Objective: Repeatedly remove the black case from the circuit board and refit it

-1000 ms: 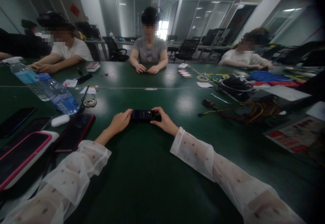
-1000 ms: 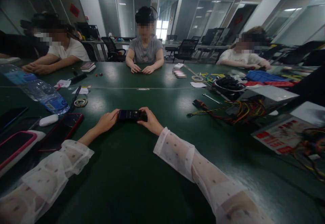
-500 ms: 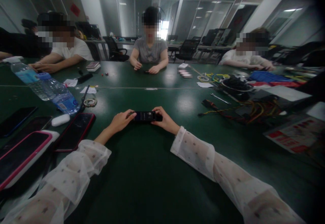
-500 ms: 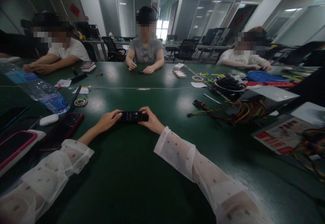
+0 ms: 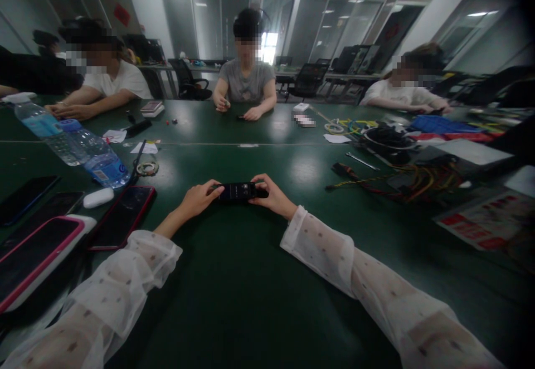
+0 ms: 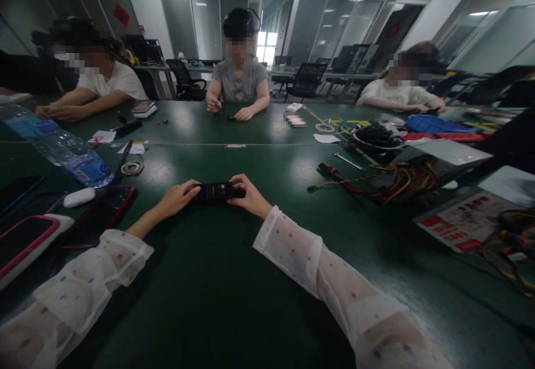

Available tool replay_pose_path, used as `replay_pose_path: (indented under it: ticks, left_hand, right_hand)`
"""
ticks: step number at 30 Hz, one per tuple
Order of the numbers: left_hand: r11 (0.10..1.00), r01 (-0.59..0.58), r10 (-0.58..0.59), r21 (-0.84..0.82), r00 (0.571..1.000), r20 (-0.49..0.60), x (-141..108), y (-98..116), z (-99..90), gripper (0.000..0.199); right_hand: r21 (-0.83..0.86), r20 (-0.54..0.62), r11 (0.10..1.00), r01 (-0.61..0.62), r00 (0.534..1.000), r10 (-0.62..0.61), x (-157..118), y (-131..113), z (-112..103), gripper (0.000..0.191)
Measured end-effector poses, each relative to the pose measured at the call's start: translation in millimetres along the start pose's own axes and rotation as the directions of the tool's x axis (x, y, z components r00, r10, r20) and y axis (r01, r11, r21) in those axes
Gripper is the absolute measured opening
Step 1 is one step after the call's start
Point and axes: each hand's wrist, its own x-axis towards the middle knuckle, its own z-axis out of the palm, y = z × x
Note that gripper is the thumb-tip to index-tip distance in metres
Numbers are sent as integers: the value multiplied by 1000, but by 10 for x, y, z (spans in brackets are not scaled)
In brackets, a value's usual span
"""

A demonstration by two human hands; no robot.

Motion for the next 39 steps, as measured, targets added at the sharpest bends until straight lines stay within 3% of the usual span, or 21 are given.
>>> replay_pose_path:
  ticks: [12, 30, 39]
  left_hand:
    - [1000, 8, -8, 11, 1000, -4, -3, 7, 3, 59]
    - [1000, 11, -11, -12, 1000, 18, -9, 34, -13, 59]
    - [997, -80, 80, 7, 996, 29, -56, 77, -51, 70]
  right_hand:
    - [51, 32, 995, -87, 996, 85, -18, -84, -46, 59]
    - [21, 5, 993, -114, 993, 114, -22, -85, -56, 62]
    - [44, -11, 988, -148, 989, 148, -14, -120, -52, 60]
